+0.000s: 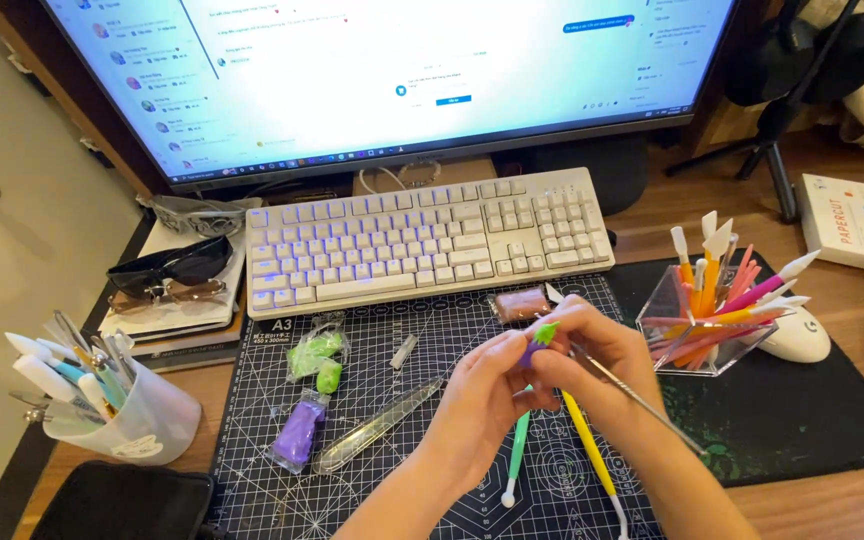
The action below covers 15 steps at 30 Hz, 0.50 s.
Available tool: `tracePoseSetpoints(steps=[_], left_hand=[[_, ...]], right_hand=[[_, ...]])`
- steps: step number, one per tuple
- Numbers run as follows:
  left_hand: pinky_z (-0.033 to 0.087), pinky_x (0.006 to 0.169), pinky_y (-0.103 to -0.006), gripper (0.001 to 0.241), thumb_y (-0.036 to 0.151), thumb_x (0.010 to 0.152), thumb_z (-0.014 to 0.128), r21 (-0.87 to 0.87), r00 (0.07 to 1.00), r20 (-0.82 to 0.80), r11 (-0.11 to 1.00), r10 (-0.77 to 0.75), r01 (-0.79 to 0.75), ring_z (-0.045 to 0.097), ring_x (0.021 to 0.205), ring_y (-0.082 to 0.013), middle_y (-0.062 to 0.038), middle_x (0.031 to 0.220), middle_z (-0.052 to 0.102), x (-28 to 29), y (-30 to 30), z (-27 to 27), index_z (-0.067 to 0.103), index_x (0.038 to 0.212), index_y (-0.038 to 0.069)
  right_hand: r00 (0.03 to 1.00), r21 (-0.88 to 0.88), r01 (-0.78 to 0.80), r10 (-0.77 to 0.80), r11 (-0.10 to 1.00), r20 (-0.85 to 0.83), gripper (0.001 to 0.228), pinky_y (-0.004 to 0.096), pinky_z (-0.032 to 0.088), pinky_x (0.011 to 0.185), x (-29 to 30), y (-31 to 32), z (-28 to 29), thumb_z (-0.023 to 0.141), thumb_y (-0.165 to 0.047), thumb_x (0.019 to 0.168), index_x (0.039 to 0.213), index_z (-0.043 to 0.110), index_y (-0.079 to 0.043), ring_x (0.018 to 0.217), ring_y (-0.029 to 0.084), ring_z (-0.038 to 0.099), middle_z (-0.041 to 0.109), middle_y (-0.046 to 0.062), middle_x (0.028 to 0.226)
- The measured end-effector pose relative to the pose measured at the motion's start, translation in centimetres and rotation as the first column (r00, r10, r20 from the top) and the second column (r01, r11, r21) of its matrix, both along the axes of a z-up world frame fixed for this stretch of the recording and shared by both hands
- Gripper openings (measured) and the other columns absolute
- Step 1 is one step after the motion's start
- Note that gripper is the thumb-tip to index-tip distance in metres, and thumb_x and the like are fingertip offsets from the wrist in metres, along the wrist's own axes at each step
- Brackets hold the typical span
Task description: Using a needle tool to add fine texture and details to a small piece of green modeling clay on a workspace.
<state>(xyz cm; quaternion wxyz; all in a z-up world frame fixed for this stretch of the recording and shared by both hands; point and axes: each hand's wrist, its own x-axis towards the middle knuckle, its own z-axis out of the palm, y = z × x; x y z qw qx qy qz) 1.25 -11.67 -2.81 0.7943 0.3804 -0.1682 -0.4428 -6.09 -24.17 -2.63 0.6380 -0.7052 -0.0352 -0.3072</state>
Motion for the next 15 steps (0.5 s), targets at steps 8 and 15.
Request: tracePoseSetpoints(steps=[8,15], left_hand=[[0.047,0.077,-0.0234,0.027,0.031,0.088,0.061,-0.082,0.650,0.719,0.958,0.247,-0.273,0.057,0.082,-0.0087,-0.004,0.110,0.064,1.5,1.4,1.1,0.064,0.110,0.016],[0.051,0.085,-0.0287,0.028,0.031,0.093,0.058,-0.066,0.545,0.826,0.986,0.141,-0.155,0.057,0.092,-0.0145,-0.003,0.102,0.057,1.9,1.8,1.2,0.066,0.113,0.013]], right_hand=[[0.975,0.124,-0.160,0.177,0.979,-0.135,0.019,0.030,0.048,0.076,-0.2,-2.3,0.6,0.067,-0.012,0.081,0.094,0.073,0.000,0.084,0.016,0.059,0.062,0.006,0.087],[0.880,0.151,-0.392,0.418,0.907,-0.225,0.013,0.031,0.052,0.075,-0.3,-2.9,1.1,0.068,-0.016,0.084,0.085,0.072,-0.003,0.079,0.016,0.060,0.059,0.005,0.084]])
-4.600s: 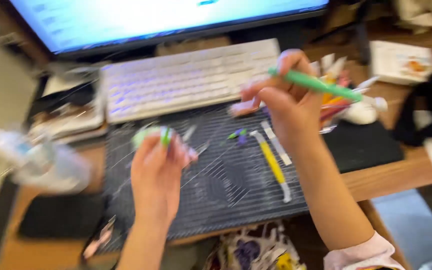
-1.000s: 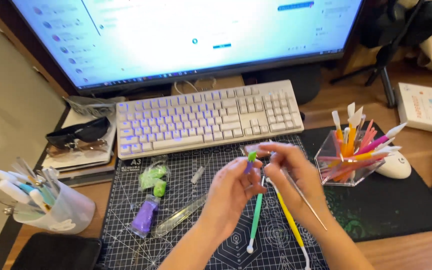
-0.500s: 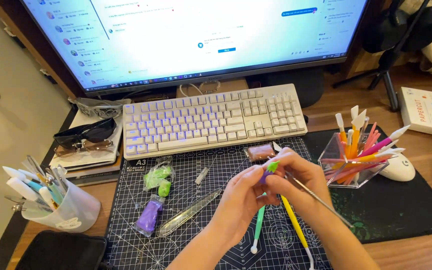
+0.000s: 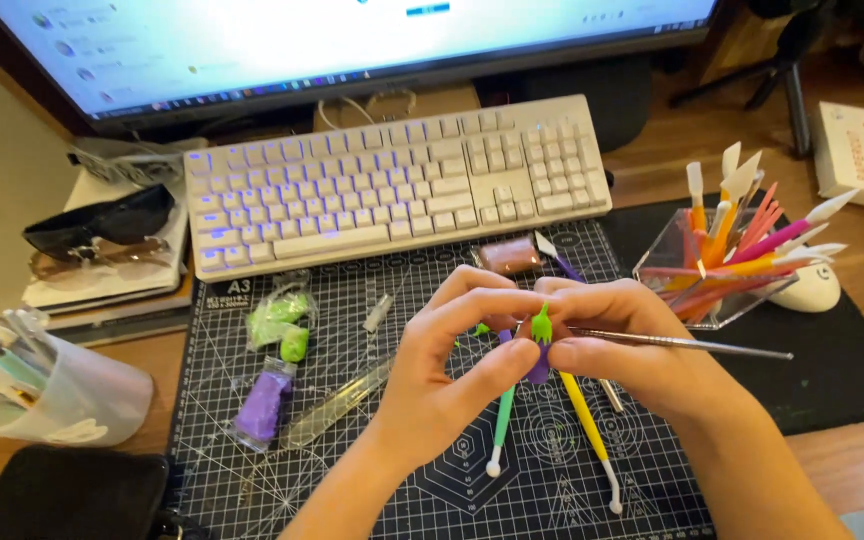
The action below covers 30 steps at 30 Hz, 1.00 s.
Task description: Using a needle tool to add fine texture and details to a small piece of green modeling clay on a workspace.
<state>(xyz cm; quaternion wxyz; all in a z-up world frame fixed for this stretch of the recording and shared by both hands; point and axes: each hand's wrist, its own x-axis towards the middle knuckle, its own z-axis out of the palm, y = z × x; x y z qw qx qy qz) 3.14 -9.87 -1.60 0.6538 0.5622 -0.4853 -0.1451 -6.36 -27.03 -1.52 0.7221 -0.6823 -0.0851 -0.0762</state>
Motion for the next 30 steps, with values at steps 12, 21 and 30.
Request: tracePoseSetpoints(steps=[12,21,30], left_hand=[[0.050,0.091,-0.0305,0.018,0.012,0.094,0.064,-0.162,0.961,-0.241,0.982,-0.135,0.097,0.055,0.108,-0.0168,-0.007,0.109,0.056,0.7,-0.6,-1.7,0.066,0.111,0.009],[0.047,0.096,-0.0290,0.024,0.021,0.090,0.070,-0.104,0.996,-0.088,0.994,-0.026,0.017,0.056,0.104,-0.0157,-0.003,0.106,0.057,0.1,-0.9,-1.4,0.066,0.112,0.011],[0.053,0.085,-0.0243,0.020,0.021,0.090,0.069,-0.061,0.982,0.133,0.990,0.136,-0.128,0.060,0.092,-0.0131,-0.002,0.100,0.059,-0.6,-1.1,-1.0,0.067,0.109,0.014]], right_hand=[[0.903,-0.221,0.408,-0.356,0.886,0.240,0.046,0.022,0.040,0.072,-1.6,1.2,-1.8,0.074,-0.031,0.074,0.109,0.063,-0.004,0.075,0.009,0.048,0.053,0.002,0.087],[0.503,-0.433,0.863,-0.367,0.260,0.782,0.010,0.033,0.040,0.068,-1.0,2.4,-0.7,0.065,-0.018,0.086,0.087,0.065,-0.008,0.067,0.021,0.043,0.045,0.000,0.062],[0.440,-0.404,0.897,-0.273,0.180,0.856,0.023,0.037,0.040,0.070,-0.9,1.8,-0.9,0.061,-0.028,0.086,0.082,0.068,-0.006,0.066,0.024,0.044,0.049,0.002,0.063]])
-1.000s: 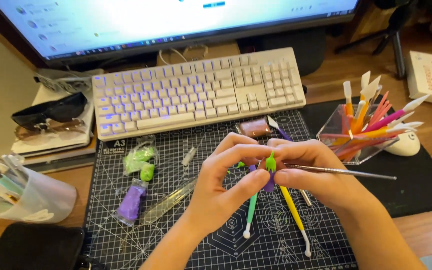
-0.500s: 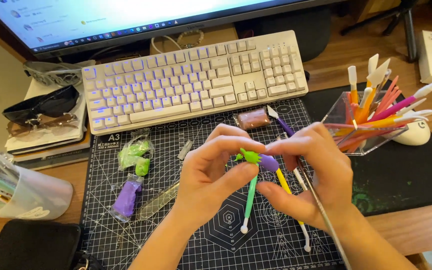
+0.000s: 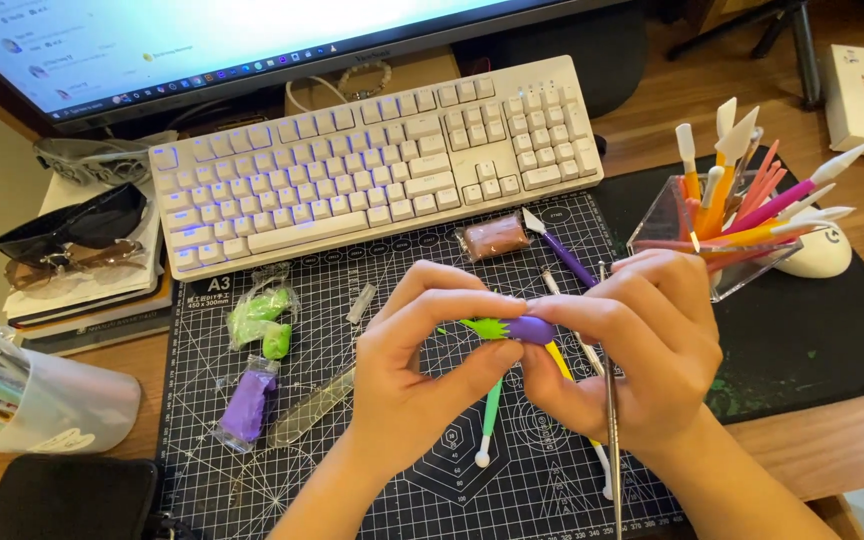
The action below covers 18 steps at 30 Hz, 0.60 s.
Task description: Using a needle tool to add fine texture and details to a small piece of green modeling clay on a workspace.
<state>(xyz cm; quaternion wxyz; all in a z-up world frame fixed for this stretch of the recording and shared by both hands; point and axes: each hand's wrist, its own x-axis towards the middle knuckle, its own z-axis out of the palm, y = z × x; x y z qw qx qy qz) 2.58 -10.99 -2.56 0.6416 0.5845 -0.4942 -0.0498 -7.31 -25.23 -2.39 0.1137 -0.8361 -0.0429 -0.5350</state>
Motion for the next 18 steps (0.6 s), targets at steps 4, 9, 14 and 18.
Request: tracePoseSetpoints(steps=[4,9,14,18], left_hand=[[0.053,0.082,-0.0236,0.020,0.020,0.090,0.069,-0.028,0.998,0.057,0.999,0.034,-0.032,0.061,0.088,-0.0130,-0.004,0.098,0.060,-0.07,0.00,-0.11,0.067,0.108,0.013],[0.052,0.080,-0.0229,0.019,0.022,0.088,0.072,-0.031,0.993,0.086,0.997,0.080,-0.077,0.060,0.086,-0.0122,-0.002,0.096,0.060,-0.02,0.15,-0.07,0.069,0.105,0.015],[0.054,0.080,-0.0234,0.022,0.023,0.087,0.072,-0.031,0.993,0.087,0.997,0.077,-0.074,0.061,0.087,-0.0126,-0.003,0.097,0.061,-0.10,0.09,0.19,0.068,0.106,0.013],[0.052,0.082,-0.0251,0.016,0.022,0.089,0.070,-0.033,0.979,0.168,0.993,0.119,-0.115,0.059,0.088,-0.0138,-0.002,0.094,0.060,-0.01,0.07,0.02,0.068,0.103,0.015]], right_hand=[[1.000,0.000,0.014,-0.014,1.000,0.004,0.024,0.036,0.038,0.068,-0.08,0.06,0.15,0.060,-0.029,0.086,0.081,0.069,-0.008,0.065,0.023,0.045,0.051,0.001,0.064],[1.000,-0.019,-0.007,0.007,1.000,-0.007,0.026,0.036,0.040,0.071,0.00,-0.08,0.03,0.057,-0.031,0.088,0.087,0.070,-0.008,0.065,0.022,0.045,0.050,-0.001,0.062],[1.000,-0.027,-0.013,0.013,1.000,0.004,0.027,0.037,0.040,0.072,0.09,0.05,-0.05,0.057,-0.032,0.087,0.083,0.068,-0.008,0.066,0.023,0.045,0.052,0.000,0.063],[1.000,-0.027,-0.013,0.013,1.000,0.010,0.025,0.036,0.038,0.069,0.28,0.20,0.00,0.057,-0.030,0.087,0.081,0.068,-0.008,0.064,0.022,0.045,0.052,0.000,0.062]])
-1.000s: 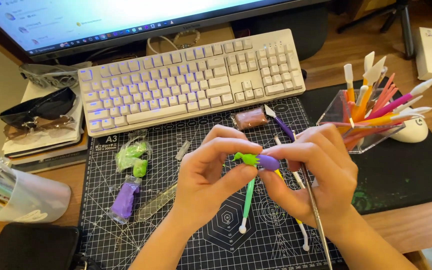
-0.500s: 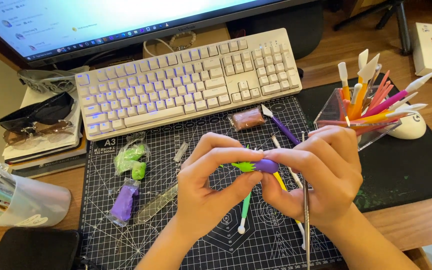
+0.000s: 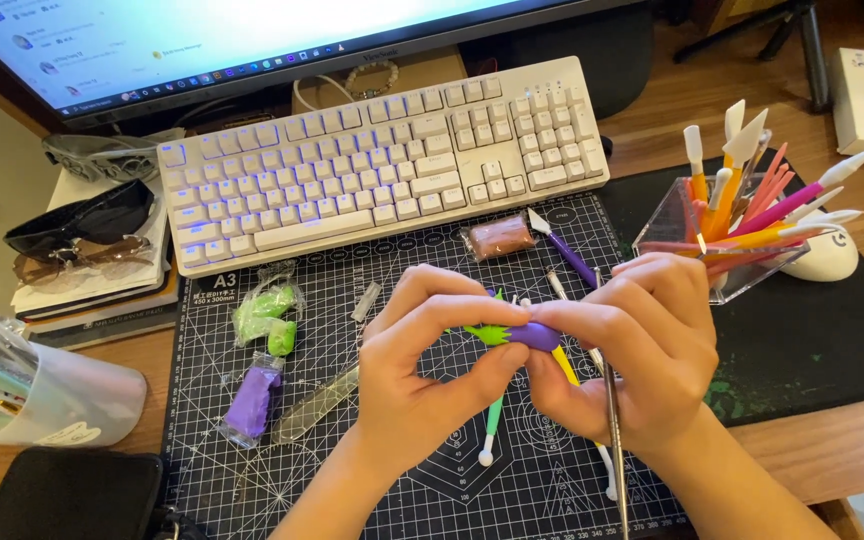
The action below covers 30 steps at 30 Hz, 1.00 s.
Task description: Using a needle tool to add fine texture and details to a small piece of green modeling clay on a workspace.
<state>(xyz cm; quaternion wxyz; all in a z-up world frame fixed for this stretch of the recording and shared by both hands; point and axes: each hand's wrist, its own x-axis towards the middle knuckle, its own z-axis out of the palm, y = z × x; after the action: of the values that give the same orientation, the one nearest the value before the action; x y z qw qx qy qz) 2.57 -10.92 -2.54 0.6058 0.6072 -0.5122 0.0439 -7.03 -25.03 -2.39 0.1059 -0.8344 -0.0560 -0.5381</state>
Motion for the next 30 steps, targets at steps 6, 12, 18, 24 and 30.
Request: tracePoseSetpoints(steps=[6,12,18,24,30], left_hand=[[0.052,0.082,-0.0273,0.015,0.024,0.091,0.065,-0.019,0.995,-0.002,0.995,-0.099,0.099,0.060,0.087,-0.0153,-0.005,0.097,0.058,0.2,0.1,0.1,0.064,0.102,0.014],[0.051,0.086,-0.0315,0.012,0.022,0.091,0.058,0.014,0.988,0.069,0.990,-0.138,0.138,0.060,0.089,-0.0177,-0.005,0.097,0.061,0.6,0.3,0.7,0.061,0.097,0.012],[0.047,0.086,-0.0335,0.008,0.011,0.082,0.059,0.039,0.989,0.092,0.992,-0.120,0.116,0.058,0.087,-0.0184,-0.003,0.094,0.059,0.5,0.3,0.8,0.056,0.089,0.014],[0.048,0.084,-0.0335,0.012,0.012,0.083,0.061,0.021,0.988,0.082,0.992,-0.127,0.126,0.058,0.086,-0.0187,-0.005,0.095,0.060,0.4,0.3,0.7,0.052,0.091,0.014],[0.051,0.085,-0.0317,0.023,0.023,0.084,0.061,0.032,0.997,0.048,0.998,-0.060,0.058,0.061,0.092,-0.0197,-0.007,0.098,0.059,0.3,0.3,0.5,0.060,0.103,0.011]], right_hand=[[0.997,0.066,-0.054,0.058,0.996,-0.048,0.016,0.037,0.038,0.070,-0.2,0.2,-0.3,0.059,-0.022,0.084,0.079,0.066,-0.009,0.067,0.023,0.045,0.047,-0.002,0.058],[0.984,0.101,-0.126,0.137,0.987,-0.113,0.016,0.036,0.039,0.071,-0.2,0.2,-0.1,0.057,-0.023,0.083,0.077,0.064,-0.009,0.065,0.022,0.043,0.045,-0.003,0.056],[0.974,0.099,-0.169,0.182,0.981,-0.138,0.017,0.036,0.039,0.070,-0.2,0.3,0.2,0.057,-0.024,0.082,0.074,0.063,-0.009,0.062,0.021,0.045,0.050,-0.001,0.057],[0.976,0.101,-0.163,0.175,0.981,-0.129,0.019,0.036,0.040,0.072,-0.2,0.4,0.3,0.056,-0.025,0.084,0.075,0.063,-0.010,0.061,0.021,0.042,0.045,-0.002,0.055],[0.986,0.121,-0.137,0.147,0.983,-0.082,0.015,0.036,0.042,0.070,-0.4,0.3,0.1,0.057,-0.022,0.084,0.079,0.064,-0.009,0.067,0.022,0.042,0.046,-0.003,0.057]])
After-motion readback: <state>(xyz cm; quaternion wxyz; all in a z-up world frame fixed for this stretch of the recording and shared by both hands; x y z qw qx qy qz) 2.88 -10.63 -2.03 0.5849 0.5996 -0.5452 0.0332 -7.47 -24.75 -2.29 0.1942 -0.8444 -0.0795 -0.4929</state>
